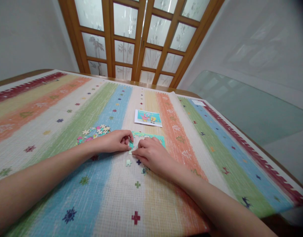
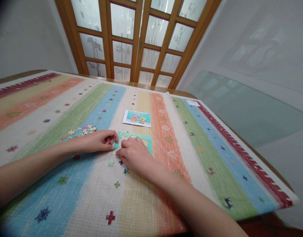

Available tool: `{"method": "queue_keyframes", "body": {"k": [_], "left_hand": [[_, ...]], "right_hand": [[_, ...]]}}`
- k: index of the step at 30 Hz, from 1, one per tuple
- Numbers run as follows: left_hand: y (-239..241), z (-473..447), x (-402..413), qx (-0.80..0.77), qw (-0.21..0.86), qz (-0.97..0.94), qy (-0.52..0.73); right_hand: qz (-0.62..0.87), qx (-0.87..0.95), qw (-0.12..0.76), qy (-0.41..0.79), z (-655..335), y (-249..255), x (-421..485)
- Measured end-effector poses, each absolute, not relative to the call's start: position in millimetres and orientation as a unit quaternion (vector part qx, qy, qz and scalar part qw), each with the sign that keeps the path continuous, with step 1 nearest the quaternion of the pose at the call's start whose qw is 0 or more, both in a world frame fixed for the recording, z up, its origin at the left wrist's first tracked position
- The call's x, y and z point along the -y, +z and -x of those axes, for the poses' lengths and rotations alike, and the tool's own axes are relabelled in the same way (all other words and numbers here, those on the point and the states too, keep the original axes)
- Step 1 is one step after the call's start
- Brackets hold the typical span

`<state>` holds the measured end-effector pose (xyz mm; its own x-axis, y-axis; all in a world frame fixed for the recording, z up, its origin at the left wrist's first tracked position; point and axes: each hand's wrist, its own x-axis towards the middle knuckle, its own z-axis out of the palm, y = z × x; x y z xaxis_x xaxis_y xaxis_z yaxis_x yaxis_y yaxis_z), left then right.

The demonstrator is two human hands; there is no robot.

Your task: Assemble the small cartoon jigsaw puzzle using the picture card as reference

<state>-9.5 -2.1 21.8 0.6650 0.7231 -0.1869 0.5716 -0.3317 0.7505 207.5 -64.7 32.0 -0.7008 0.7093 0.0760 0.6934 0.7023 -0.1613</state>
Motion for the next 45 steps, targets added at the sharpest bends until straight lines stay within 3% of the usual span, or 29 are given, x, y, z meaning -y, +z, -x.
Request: {"method": "queue_keyframes", "body": {"k": [5,11,21,37,45], "left_hand": [[25,9,3,-0.394,0.406,-0.821,0.080],[27,10,4,-0.389,0.405,-0.823,0.082],[23,11,1,-0.391,0.412,-0.820,0.068],[24,12,0,-0.398,0.400,-0.824,0.056],[27,13,1,-0.395,0.398,-0.827,0.047]], "right_hand": [[0.365,0.925,0.070,0.082,-214,37,61],[0.454,0.867,0.178,0.099,-241,59,44],[0.452,0.879,0.114,0.101,-234,36,53],[0.409,0.889,0.131,0.161,-273,46,51],[0.480,0.846,0.187,0.138,-308,65,48]]}}
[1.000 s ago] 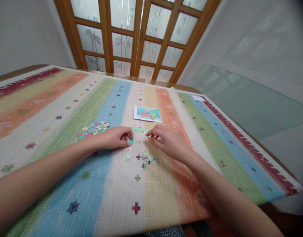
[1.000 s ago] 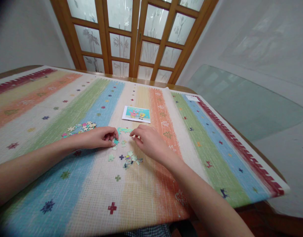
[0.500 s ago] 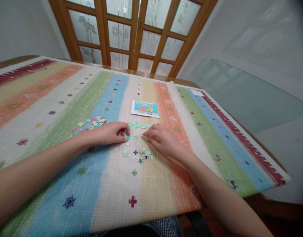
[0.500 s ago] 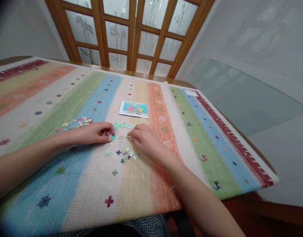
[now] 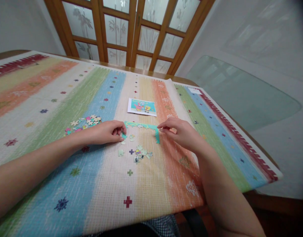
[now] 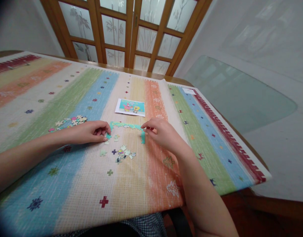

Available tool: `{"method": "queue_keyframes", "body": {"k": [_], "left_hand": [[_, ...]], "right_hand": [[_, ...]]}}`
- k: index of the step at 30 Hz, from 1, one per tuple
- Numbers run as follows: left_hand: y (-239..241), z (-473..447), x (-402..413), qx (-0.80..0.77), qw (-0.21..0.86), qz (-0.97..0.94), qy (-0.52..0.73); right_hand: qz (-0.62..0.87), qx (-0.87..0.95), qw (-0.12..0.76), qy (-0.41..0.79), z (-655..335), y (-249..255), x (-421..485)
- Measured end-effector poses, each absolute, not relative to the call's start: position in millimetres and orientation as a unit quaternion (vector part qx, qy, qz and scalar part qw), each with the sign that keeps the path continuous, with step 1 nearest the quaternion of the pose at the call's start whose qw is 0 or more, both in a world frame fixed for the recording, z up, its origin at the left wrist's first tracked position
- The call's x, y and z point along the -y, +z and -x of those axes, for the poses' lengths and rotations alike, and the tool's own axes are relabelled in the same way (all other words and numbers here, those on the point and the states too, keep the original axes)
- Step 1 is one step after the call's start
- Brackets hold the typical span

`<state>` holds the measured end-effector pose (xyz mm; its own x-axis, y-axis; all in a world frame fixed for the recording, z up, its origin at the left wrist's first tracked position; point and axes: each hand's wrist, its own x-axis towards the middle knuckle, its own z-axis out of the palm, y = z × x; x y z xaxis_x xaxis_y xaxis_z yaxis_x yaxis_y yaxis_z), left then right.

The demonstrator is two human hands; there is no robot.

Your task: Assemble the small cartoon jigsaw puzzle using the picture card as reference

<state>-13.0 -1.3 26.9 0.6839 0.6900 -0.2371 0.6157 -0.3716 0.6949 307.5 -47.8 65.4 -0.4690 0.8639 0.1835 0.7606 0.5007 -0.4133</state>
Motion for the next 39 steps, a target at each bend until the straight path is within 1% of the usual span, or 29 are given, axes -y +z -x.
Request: {"method": "queue_keyframes", "body": {"k": [9,21,27,31,35,39], "left_hand": [[25,14,1,-0.398,0.383,-0.832,0.045],[26,15,1,-0.395,0.387,-0.832,0.048],[26,13,2,-0.395,0.399,-0.826,0.050],[30,16,1,-0.389,0.429,-0.814,0.042],[41,22,-1,-0.350,0.447,-0.823,0.012],[53,25,4,-0.259,0.427,-0.865,-0.034]], "right_hand": [[0.487,0.845,0.150,0.160,-302,67,49],[0.488,0.846,0.144,0.158,-300,67,51],[0.481,0.852,0.129,0.161,-297,63,51],[0.469,0.860,0.108,0.171,-292,59,52],[0.462,0.863,0.105,0.175,-290,58,52],[0.470,0.858,0.115,0.172,-292,59,51]]}}
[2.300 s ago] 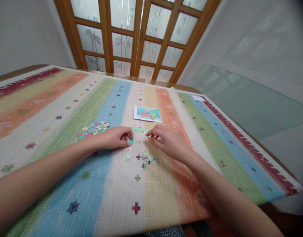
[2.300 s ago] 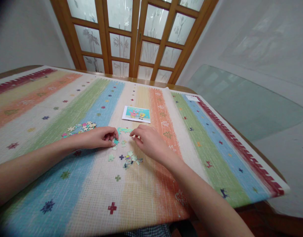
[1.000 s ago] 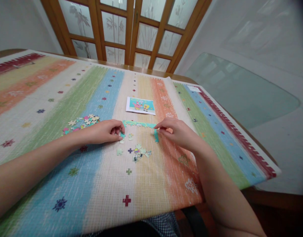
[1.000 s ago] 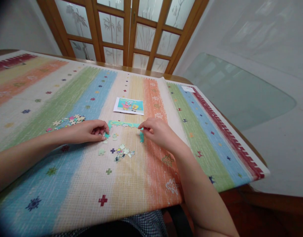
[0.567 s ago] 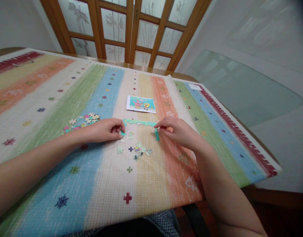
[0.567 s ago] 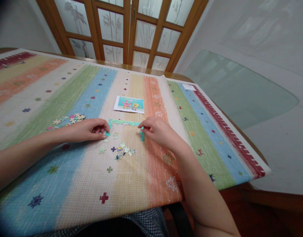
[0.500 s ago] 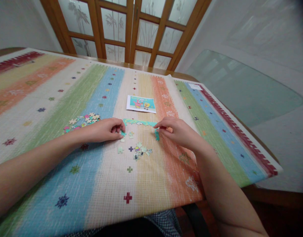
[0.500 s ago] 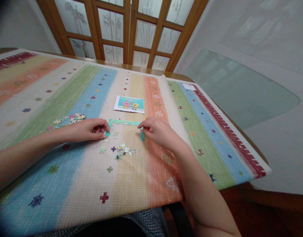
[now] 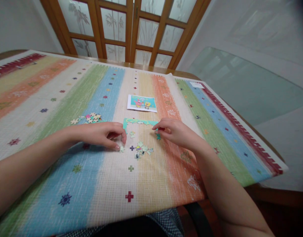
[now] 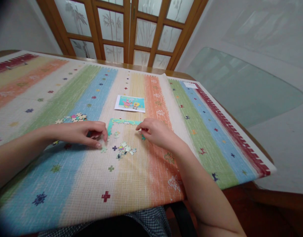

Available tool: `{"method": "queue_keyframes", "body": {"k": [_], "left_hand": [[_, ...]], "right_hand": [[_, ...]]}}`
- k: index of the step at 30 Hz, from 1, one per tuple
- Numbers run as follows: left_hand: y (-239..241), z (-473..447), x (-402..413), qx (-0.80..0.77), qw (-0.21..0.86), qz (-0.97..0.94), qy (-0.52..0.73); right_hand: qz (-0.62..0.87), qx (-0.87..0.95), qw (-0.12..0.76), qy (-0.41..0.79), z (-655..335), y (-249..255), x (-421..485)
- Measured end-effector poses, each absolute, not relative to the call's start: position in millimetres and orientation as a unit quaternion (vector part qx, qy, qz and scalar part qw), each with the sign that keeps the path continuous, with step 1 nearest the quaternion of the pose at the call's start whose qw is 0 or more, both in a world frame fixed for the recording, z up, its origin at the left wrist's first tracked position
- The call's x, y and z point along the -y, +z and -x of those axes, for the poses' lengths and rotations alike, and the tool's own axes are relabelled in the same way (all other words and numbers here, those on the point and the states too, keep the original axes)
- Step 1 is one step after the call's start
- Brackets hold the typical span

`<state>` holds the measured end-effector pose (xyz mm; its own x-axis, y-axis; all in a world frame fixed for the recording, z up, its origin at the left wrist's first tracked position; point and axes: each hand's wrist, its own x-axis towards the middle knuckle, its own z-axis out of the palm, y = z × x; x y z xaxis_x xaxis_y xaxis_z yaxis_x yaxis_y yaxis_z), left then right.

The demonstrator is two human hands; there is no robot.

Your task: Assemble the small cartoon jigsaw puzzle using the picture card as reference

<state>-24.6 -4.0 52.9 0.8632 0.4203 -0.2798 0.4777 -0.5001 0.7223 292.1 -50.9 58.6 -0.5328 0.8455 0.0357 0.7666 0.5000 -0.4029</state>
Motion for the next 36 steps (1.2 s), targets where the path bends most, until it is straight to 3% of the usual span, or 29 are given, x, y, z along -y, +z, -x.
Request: {"method": "queue_keyframes", "body": {"k": [17,27,36], "left_hand": [[49,19,14,-0.223,0.357,-0.906,-0.047],[32,3,33,-0.214,0.284,-0.934,0.032],[26,1,28,-0.259,0.226,-0.932,0.114]], "right_hand": [[0.471,0.856,0.109,0.181,-292,61,50],[0.377,0.881,0.046,0.281,-279,69,65],[0.395,0.887,0.066,0.230,-260,48,67]]}}
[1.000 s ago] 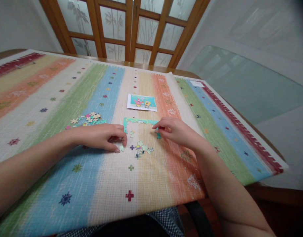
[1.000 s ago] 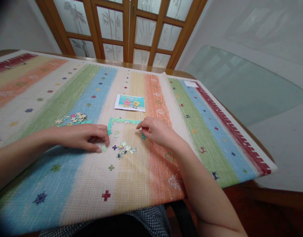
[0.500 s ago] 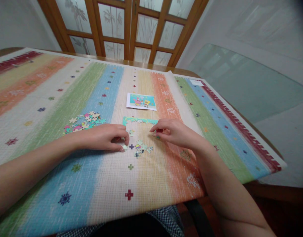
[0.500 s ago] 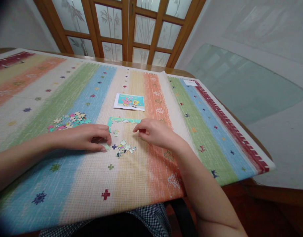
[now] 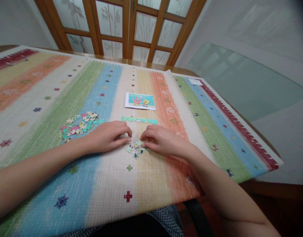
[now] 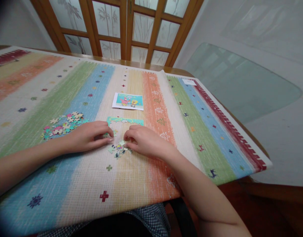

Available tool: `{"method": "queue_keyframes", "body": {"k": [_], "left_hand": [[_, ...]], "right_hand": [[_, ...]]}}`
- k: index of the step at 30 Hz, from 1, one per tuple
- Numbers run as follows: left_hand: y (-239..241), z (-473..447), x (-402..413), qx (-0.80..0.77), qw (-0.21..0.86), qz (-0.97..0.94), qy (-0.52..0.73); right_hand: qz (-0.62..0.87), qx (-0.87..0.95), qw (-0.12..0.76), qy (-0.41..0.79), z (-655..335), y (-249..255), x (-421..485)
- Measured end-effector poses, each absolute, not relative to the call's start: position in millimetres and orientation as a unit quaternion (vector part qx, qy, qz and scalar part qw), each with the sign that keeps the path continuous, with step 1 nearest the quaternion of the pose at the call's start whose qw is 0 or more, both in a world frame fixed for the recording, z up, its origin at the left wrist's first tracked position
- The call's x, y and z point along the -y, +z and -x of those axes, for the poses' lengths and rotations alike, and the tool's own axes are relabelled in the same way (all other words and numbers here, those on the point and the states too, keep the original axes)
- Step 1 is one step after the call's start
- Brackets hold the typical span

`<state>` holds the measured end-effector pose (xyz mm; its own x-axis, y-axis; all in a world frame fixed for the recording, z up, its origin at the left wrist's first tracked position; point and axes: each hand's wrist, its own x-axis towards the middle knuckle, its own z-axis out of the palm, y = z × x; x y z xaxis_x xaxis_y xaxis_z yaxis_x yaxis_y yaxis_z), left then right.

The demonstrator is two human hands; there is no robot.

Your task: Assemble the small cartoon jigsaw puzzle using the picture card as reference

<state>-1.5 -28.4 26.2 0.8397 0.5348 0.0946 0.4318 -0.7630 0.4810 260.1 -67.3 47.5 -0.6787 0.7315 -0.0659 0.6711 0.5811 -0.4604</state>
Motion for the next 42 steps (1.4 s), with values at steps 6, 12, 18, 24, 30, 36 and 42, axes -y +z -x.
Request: {"method": "queue_keyframes", "body": {"k": [6,12,18,24,30,36,42], "left_hand": [[18,5,19,-0.326,0.223,-0.908,0.140],[15,6,17,-0.325,0.231,-0.908,0.131],[15,6,17,-0.325,0.234,-0.906,0.135],[15,6,17,-0.322,0.233,-0.907,0.137],[16,5,17,-0.321,0.233,-0.907,0.138],[19,8,18,-0.247,0.224,-0.933,0.135],[22,8,24,-0.132,0.176,-0.967,0.128]], "right_hand": [[0.386,0.890,0.088,0.224,-261,44,63],[0.383,0.880,0.061,0.275,-271,60,63],[0.353,0.887,0.026,0.297,-279,60,63],[0.354,0.885,0.050,0.297,-273,60,65],[0.334,0.900,0.068,0.271,-256,49,69],[0.348,0.895,0.087,0.265,-257,42,66],[0.376,0.879,0.114,0.272,-265,52,63]]}}
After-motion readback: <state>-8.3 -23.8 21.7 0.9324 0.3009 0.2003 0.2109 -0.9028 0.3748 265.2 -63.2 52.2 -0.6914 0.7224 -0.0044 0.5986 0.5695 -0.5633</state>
